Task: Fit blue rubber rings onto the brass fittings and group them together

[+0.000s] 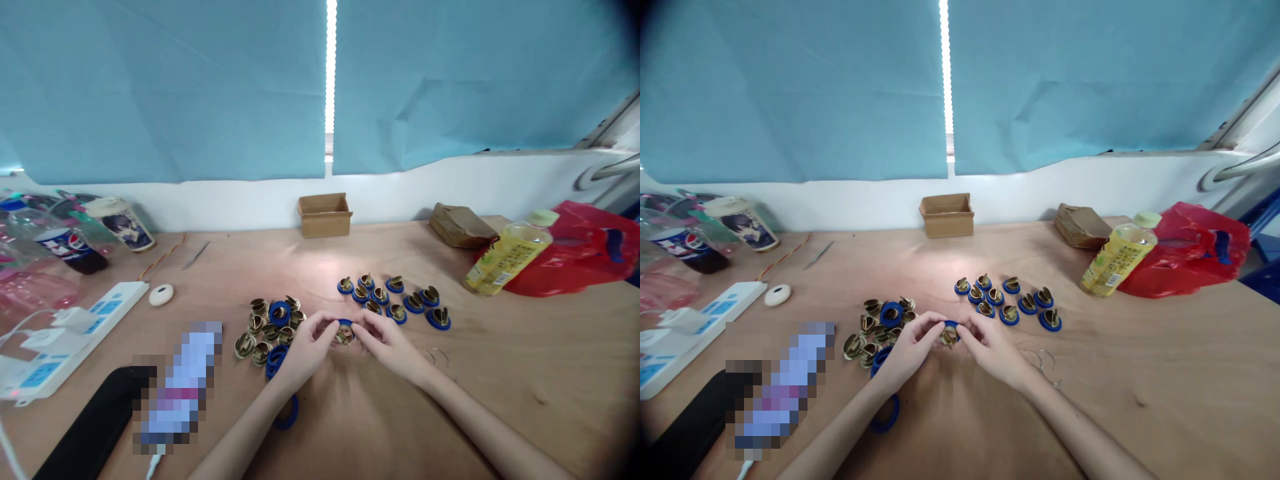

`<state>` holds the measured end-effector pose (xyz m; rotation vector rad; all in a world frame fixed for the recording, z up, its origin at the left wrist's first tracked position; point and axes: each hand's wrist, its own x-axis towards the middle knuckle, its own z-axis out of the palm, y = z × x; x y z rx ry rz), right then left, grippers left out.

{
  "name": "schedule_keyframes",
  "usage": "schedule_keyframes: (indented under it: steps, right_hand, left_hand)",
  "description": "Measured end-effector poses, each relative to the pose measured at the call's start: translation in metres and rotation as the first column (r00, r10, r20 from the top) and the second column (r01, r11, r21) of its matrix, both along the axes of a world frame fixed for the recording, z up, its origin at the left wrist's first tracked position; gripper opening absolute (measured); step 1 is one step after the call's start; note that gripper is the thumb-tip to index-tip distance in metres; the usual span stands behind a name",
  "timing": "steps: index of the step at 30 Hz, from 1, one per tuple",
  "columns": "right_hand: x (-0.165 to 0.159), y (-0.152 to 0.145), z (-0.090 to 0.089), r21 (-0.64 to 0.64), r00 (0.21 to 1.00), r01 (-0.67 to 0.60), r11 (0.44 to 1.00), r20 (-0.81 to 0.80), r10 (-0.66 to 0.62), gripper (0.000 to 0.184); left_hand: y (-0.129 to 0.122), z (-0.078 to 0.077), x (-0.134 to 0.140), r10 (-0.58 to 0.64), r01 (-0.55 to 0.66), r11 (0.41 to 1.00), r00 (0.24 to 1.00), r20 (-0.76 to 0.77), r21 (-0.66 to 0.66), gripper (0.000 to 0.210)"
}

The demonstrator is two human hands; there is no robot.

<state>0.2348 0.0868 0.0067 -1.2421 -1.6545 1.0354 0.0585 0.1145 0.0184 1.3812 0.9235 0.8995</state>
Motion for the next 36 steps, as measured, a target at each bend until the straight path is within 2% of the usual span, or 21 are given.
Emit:
schedule_keyframes:
  steps: [4,10,14,19,25,29,36]
  right_hand:
    - [0.0008,-0.0017,-0.0006,0.077,0.995,0.013,0.997,0.095,-0.021,0.023]
    - [0.0003,-0.0012,-0.0026,0.012,0.999,-0.013,1.000,0.032,0.012,0.027]
    - [-0.0001,-0.0013,-0.0011,0.035,0.999,0.000,0.999,0.045,-0.002,0.027]
    - [-0.0007,-0.0030,0.0010,0.070,0.997,0.001,0.998,0.081,-0.007,0.026]
    - [-0.0027,-0.0048,0.0018,0.125,0.995,0.001,0.992,0.095,-0.013,0.023]
    - [-0.0039,-0.0050,0.0027,0.149,0.994,-0.023,0.989,0.108,0.006,0.023]
    - [-0.0053,-0.0058,0.0047,0.163,0.994,0.019,0.986,0.103,-0.037,0.023]
  left_hand:
    - [-0.0001,-0.0042,-0.0022,-0.045,0.045,0.998,0.999,0.002,0.037,0.016]
    - [-0.0028,-0.0051,-0.0012,-0.027,0.028,0.992,1.000,-0.010,0.120,0.015]
    - [-0.0041,-0.0060,0.0010,0.025,-0.023,0.995,0.999,-0.022,0.094,0.017]
    - [-0.0050,-0.0054,0.0013,0.007,-0.008,1.000,1.000,0.030,0.019,0.018]
    - [-0.0023,-0.0027,0.0004,0.034,-0.035,0.999,0.997,0.072,0.009,0.018]
    - [-0.0022,-0.0031,0.0009,-0.004,0.006,1.000,0.994,0.107,-0.012,0.018]
    - [-0.0043,-0.0072,0.0010,-0.077,0.079,0.997,0.983,0.167,-0.003,0.016]
